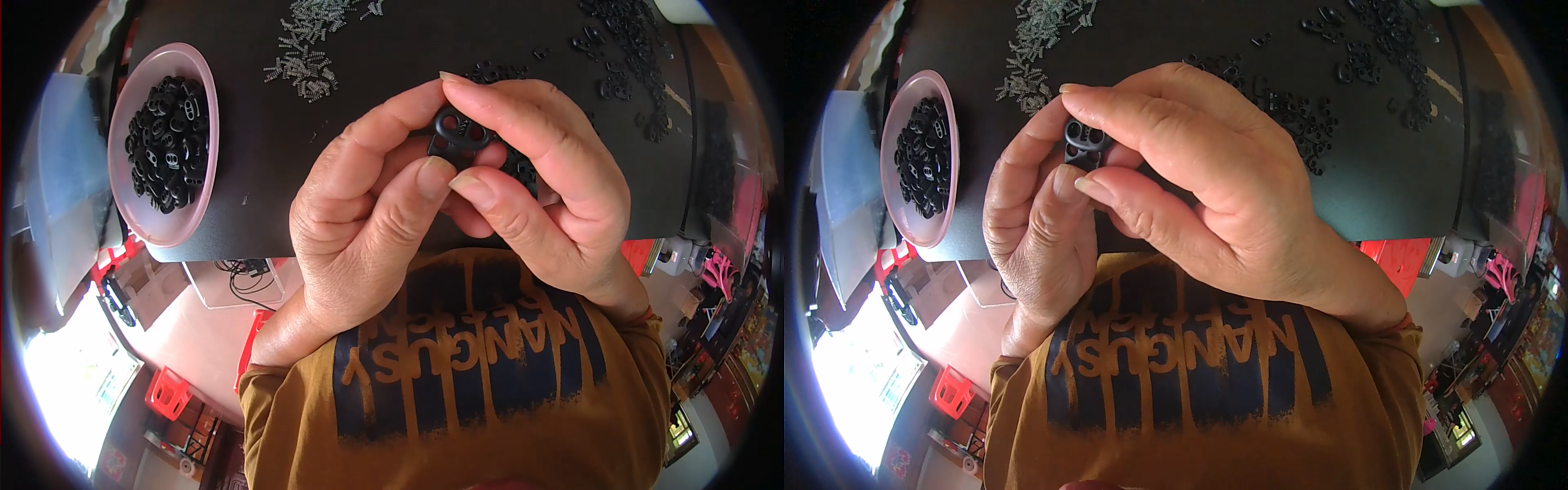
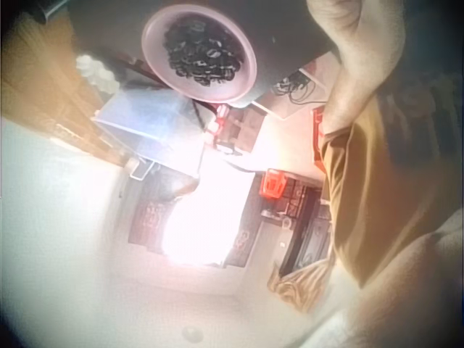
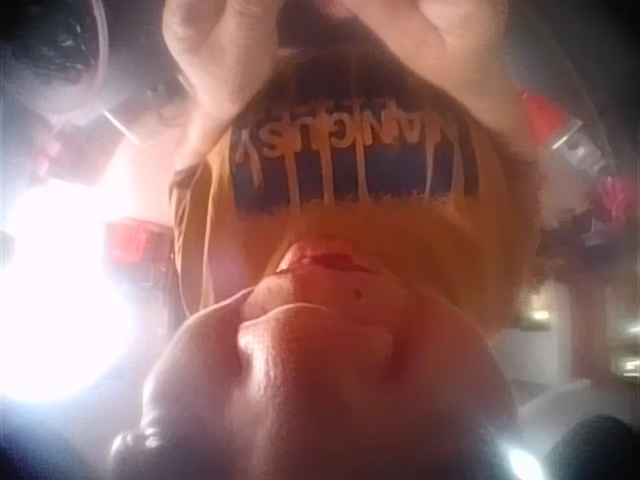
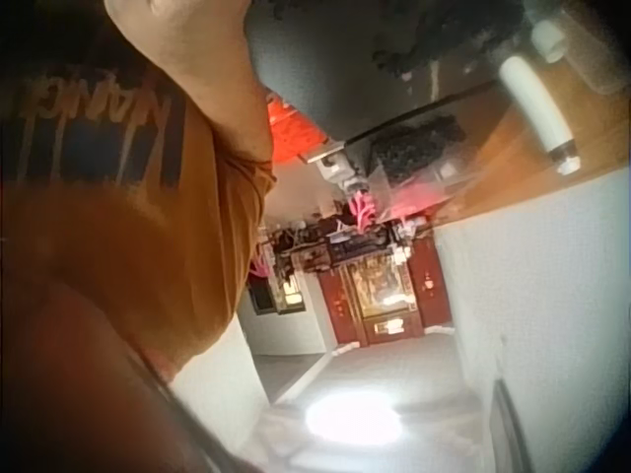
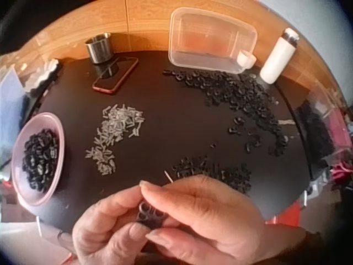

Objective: The person assembles small black plastic hair accessories by hand. They pick up a plastic base and a metal spring, insert the spring into the base, and then attach a plastic clip to the assembly. The finished items are placed into a pink bowl on the table.

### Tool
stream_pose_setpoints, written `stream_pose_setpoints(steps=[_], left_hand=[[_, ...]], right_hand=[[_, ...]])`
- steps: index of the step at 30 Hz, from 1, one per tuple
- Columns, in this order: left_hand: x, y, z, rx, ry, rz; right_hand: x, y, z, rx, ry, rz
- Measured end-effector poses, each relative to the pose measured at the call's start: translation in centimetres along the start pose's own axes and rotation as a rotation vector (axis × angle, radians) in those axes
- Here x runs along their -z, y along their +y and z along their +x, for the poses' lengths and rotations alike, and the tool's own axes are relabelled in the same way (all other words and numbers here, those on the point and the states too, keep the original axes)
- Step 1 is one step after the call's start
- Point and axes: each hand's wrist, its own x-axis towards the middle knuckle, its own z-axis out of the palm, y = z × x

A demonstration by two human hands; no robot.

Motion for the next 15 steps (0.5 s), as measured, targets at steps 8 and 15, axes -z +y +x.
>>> stream_pose_setpoints(steps=[8, 15], left_hand=[[0.1, -0.5, -0.2, 0.017, -0.014, 0.021], [0.7, -0.5, 0.0, -0.088, -0.060, 0.169]], right_hand=[[-0.4, 0.5, -0.5, 0.032, 0.027, -0.041], [-0.3, 1.4, -0.4, 0.144, 0.012, -0.087]])
